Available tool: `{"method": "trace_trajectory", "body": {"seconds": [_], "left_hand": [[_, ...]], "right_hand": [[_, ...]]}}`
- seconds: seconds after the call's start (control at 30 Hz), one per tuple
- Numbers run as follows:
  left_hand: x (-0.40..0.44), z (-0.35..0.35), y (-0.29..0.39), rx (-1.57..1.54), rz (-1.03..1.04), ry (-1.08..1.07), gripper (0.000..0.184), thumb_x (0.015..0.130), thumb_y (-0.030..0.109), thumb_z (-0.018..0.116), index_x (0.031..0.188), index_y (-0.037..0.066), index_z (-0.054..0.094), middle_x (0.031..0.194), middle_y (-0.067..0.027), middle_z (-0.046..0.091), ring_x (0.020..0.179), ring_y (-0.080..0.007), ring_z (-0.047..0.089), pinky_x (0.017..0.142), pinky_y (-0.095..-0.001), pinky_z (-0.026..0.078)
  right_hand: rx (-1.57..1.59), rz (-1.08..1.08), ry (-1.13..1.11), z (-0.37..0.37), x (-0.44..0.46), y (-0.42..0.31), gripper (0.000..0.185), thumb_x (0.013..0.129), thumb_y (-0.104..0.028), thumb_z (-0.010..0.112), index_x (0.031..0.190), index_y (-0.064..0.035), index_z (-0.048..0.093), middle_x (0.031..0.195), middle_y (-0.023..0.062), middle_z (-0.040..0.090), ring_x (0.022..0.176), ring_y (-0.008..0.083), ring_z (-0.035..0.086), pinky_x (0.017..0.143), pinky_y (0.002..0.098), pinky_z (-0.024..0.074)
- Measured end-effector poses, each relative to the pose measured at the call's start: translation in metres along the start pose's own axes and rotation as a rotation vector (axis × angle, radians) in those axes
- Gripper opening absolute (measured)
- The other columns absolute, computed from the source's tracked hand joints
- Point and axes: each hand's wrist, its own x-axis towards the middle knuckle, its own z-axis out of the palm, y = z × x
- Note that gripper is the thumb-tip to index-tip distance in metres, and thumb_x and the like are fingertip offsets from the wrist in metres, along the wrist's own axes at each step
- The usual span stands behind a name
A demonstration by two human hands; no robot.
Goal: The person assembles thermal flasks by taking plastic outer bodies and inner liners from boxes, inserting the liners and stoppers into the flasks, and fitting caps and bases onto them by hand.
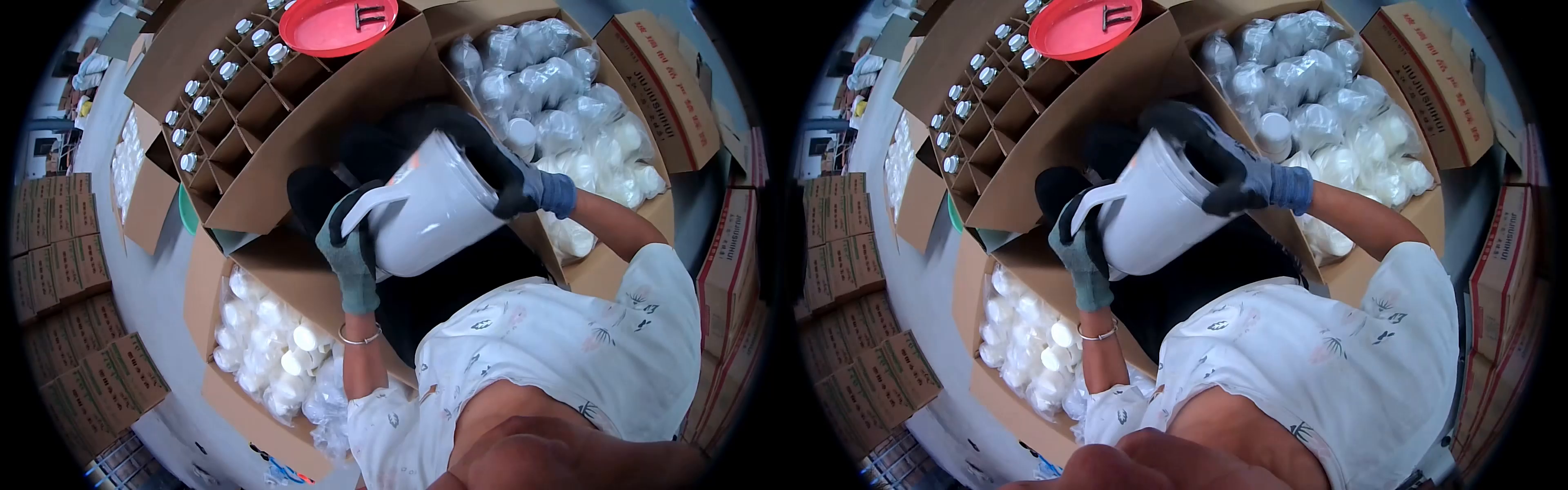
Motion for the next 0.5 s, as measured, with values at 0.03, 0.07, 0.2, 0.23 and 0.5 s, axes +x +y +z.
{"method": "trace_trajectory", "body": {"seconds": [0.03,0.07,0.2,0.23,0.5], "left_hand": [[-0.004,0.000,0.002,0.019,0.038,0.036,0.031,0.079,-0.003,0.046,0.102,-0.005,0.068,0.101,-0.0133,0.071,0.091,-0.0207,0.066,0.087,-0.0317,0.050],[-0.008,0.000,0.003,0.039,0.075,0.072,0.032,0.080,-0.003,0.046,0.102,-0.005,0.068,0.102,-0.0137,0.071,0.092,-0.0211,0.066,0.088,-0.0320,0.050],[-0.024,0.005,-0.011,-0.057,0.005,0.005,0.031,0.085,0.001,0.051,0.113,-0.004,0.064,0.106,-0.0116,0.068,0.095,-0.0185,0.064,0.088,-0.0323,0.050],[-0.030,0.007,-0.023,-0.237,-0.267,0.023,0.030,0.086,0.001,0.053,0.113,-0.004,0.064,0.104,-0.0108,0.068,0.093,-0.0180,0.064,0.086,-0.0317,0.050],[-0.023,-0.004,-0.097,0.556,0.168,-0.241,0.034,0.089,0.008,0.060,0.121,-0.004,0.056,0.104,-0.0116,0.065,0.094,-0.0246,0.063,0.085,-0.0332,0.051]], "right_hand": [[-0.041,-0.001,0.019,-0.002,0.000,0.017,0.062,0.084,-0.023,0.063,0.140,-0.0080,0.040,0.135,0.0180,0.042,0.127,0.0297,0.041,0.108,0.0389,0.0337],[-0.083,-0.001,0.039,-0.003,0.005,0.028,0.058,0.088,-0.008,0.061,0.142,-0.0067,0.037,0.133,0.0177,0.044,0.123,0.0269,0.046,0.106,0.0356,0.0371],[-0.199,0.419,-0.247,-0.036,0.004,0.008,0.069,0.086,-0.025,0.068,0.145,-0.0062,0.037,0.138,0.0106,0.050,0.123,0.0183,0.050,0.104,0.0299,0.0380],[0.123,0.481,-0.209,-0.033,0.001,0.009,0.068,0.086,-0.027,0.067,0.144,-0.0069,0.039,0.137,0.0109,0.051,0.123,0.0190,0.050,0.104,0.0302,0.0378],[0.189,0.364,-0.158,0.008,0.033,-0.030,0.040,0.090,-0.033,0.064,0.119,-0.0050,0.065,0.118,0.0142,0.062,0.104,0.0229,0.062,0.091,0.0335,0.0492]]}}
